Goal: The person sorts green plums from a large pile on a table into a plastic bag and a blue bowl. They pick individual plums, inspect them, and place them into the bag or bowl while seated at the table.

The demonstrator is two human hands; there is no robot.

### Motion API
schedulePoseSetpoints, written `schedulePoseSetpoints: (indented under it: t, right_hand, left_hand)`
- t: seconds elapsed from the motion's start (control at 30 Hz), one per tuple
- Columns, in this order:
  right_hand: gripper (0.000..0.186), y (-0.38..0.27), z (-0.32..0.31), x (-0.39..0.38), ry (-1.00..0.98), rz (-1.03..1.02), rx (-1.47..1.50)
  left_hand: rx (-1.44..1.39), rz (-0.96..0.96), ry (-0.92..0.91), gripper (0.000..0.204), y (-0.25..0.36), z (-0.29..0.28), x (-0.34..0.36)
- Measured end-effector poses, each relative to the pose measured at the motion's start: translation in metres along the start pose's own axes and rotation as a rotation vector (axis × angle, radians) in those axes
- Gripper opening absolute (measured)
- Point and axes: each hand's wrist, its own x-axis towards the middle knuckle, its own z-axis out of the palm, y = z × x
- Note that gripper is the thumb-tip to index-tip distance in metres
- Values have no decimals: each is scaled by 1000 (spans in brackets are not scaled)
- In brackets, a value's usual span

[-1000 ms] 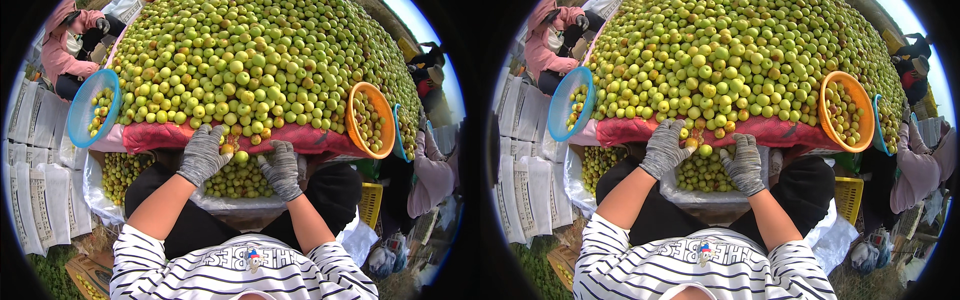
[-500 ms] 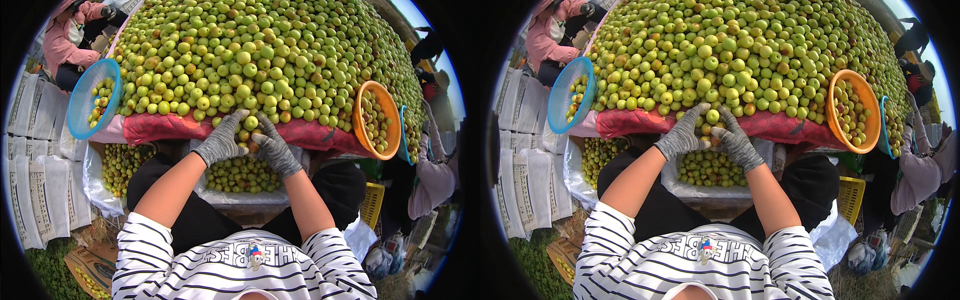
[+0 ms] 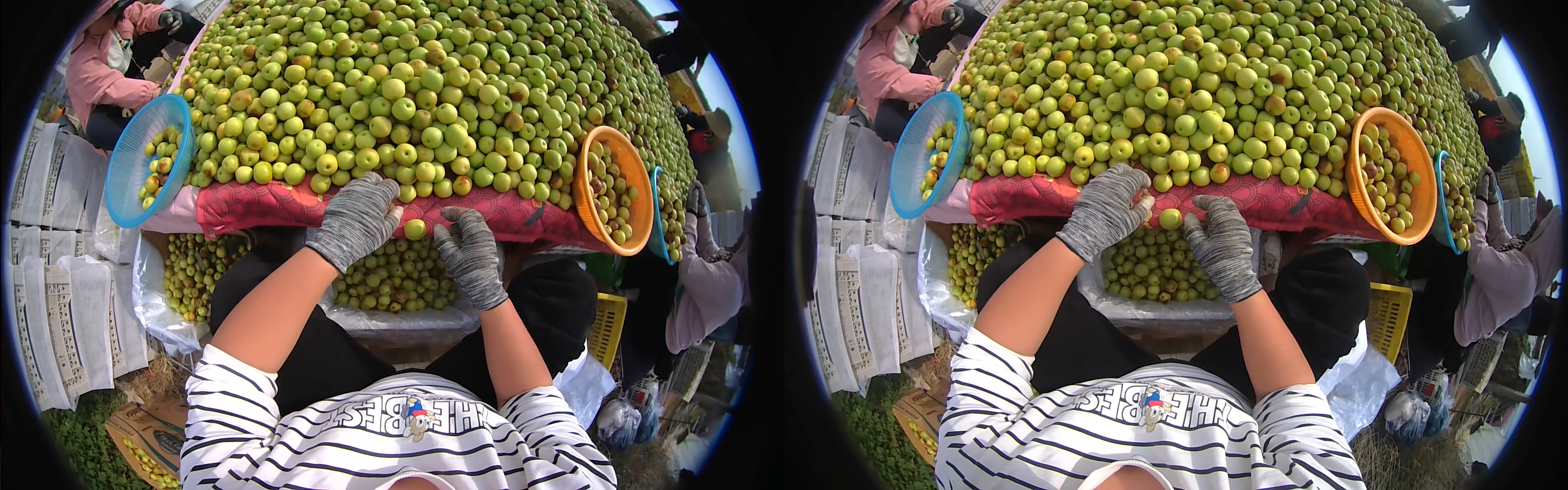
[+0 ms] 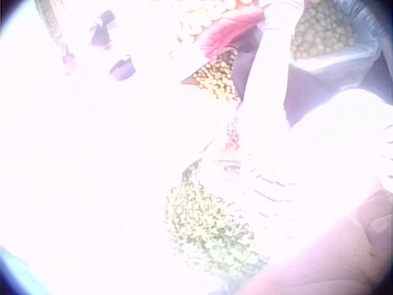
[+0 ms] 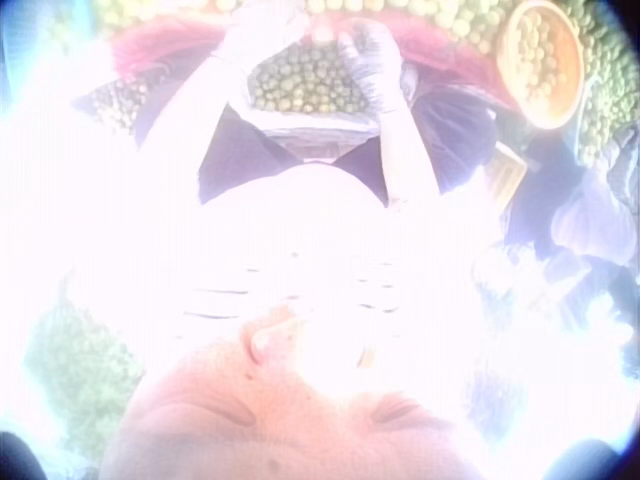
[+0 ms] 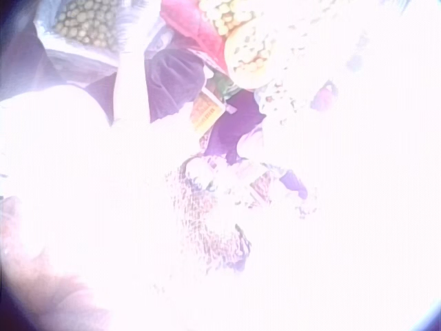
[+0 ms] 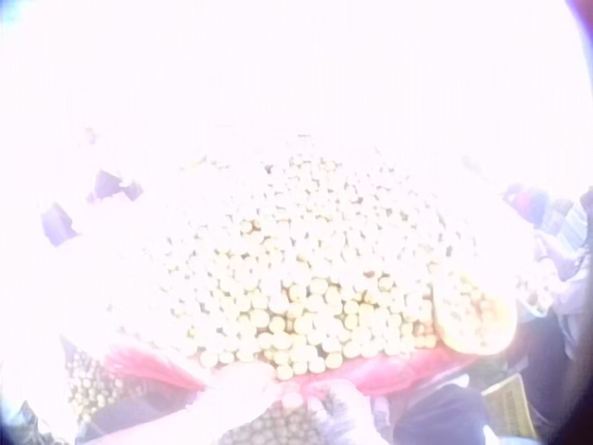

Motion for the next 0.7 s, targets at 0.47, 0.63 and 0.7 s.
schedulePoseSetpoints:
  t: [0.47,0.63,0.7]
  right_hand:
    - [63,-57,23,98,-262,92,-716]
    - [59,-53,27,90,-244,42,-701]
    - [60,-50,28,90,-249,16,-631]
  left_hand:
    - [112,-11,-121,42,4,7,30]
    - [26,10,460,29,-21,-4,42]
    - [76,-5,545,29,-27,-5,51]
